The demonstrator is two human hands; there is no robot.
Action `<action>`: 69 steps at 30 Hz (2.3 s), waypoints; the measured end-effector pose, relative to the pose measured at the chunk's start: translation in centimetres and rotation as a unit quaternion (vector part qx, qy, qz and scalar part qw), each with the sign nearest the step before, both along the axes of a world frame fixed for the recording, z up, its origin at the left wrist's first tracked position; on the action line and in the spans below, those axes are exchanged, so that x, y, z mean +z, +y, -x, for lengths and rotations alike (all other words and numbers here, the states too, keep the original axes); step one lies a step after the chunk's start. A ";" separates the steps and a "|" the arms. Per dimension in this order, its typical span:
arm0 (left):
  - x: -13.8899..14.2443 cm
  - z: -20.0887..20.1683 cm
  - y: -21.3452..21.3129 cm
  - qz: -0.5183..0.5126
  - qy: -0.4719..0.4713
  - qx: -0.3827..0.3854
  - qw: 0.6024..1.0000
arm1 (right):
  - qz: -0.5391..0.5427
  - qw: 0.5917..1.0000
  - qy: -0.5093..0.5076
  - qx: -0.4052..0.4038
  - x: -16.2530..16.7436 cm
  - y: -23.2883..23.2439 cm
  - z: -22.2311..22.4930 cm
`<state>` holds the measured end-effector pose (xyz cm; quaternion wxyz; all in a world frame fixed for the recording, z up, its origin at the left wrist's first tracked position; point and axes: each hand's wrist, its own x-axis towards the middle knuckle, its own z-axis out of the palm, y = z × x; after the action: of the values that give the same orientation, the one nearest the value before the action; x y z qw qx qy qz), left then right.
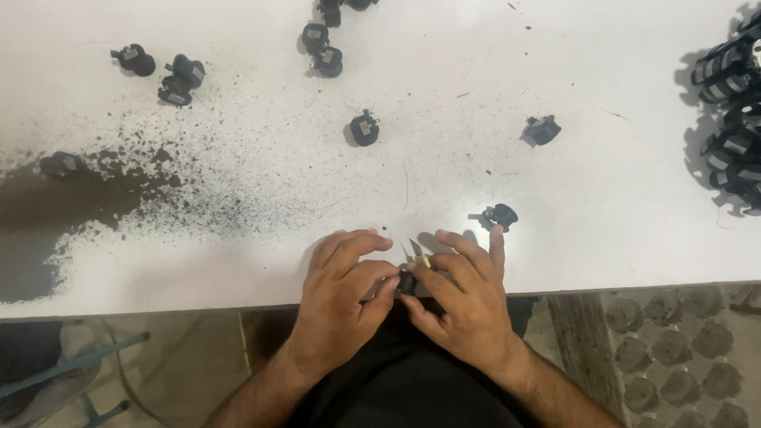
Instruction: The person sits at a white workbench fitting small black plastic housings together, using a small stick-like tool to press or seat parts inside each housing. Finished assemblies are set aside on the table, and the person repeatedly picks up the next unassembled housing and continues the same fitting process.
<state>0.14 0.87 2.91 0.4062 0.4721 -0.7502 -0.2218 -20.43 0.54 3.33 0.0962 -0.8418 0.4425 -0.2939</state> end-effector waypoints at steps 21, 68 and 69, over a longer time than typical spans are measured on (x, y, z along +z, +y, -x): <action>0.9 0.2 0.7 -0.056 0.011 0.029 0.998 | 0.000 1.000 -0.010 0.006 -0.6 0.1 0.6; -0.2 -0.2 1.6 -0.188 0.104 -0.006 0.977 | 0.027 0.993 -0.104 0.059 -3.3 2.9 -0.8; 0.0 -0.3 1.4 -0.169 0.112 -0.019 0.979 | 0.031 0.994 -0.094 0.056 -3.2 2.6 -0.6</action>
<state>0.40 2.27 2.91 0.3980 0.4918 -0.6601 -0.4050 -19.82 3.17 0.14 0.1271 -0.8368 0.3740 -0.3792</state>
